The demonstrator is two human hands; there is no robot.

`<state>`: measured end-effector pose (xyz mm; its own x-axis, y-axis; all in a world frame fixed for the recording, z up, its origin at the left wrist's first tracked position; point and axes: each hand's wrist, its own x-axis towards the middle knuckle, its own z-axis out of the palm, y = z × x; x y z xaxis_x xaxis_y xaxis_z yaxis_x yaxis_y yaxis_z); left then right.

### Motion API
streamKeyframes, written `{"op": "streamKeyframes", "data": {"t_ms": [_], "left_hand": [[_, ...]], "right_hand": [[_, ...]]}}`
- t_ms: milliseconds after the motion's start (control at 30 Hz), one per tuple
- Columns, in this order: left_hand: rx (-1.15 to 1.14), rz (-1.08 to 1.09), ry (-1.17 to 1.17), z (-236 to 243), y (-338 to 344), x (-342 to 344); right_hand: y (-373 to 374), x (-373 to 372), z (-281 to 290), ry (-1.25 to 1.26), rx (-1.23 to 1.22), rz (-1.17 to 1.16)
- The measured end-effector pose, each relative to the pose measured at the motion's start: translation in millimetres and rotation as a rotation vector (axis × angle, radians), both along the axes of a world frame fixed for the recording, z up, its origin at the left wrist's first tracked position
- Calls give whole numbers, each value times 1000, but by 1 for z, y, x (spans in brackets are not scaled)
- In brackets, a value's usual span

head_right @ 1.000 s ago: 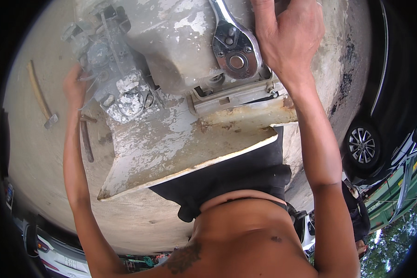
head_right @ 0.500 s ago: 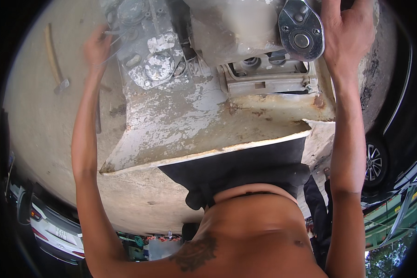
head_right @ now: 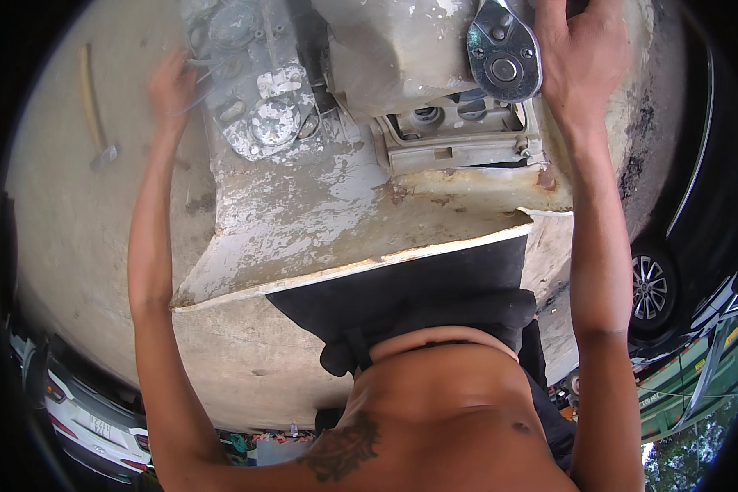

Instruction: The person uses a ratchet and hammer to loosen and remove bolts from a dirty mechanical assembly placed on a metal sheet. They repeatedly tighten and loosen fasteners, occasionally tapping the assembly with a hammer to free stuck components.

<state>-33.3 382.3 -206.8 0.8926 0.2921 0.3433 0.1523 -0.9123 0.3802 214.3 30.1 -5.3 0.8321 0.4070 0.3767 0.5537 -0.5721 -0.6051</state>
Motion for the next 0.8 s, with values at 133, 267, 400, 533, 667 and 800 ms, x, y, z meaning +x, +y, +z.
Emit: {"op": "streamKeyframes", "data": {"t_ms": [133, 267, 400, 533, 667, 800], "left_hand": [[5, 24, -13, -3, -4, -7], [-64, 87, 74, 5, -10, -3], [-99, 148, 113, 15, -16, 4], [-54, 117, 59, 12, -14, 4], [-34, 133, 33, 9, -17, 0], [-61, 140, 42, 11, -22, -2]], "right_hand": [[1, -5, 7, 7, -74, -49], [1, -4, 9, -19, -117, -65], [0, -1, 6, 41, -18, -42], [0, 1, 1, 40, 22, -37], [6, -8, 13, 35, -67, -50], [3, -2, 4, 46, -2, -38]]}}
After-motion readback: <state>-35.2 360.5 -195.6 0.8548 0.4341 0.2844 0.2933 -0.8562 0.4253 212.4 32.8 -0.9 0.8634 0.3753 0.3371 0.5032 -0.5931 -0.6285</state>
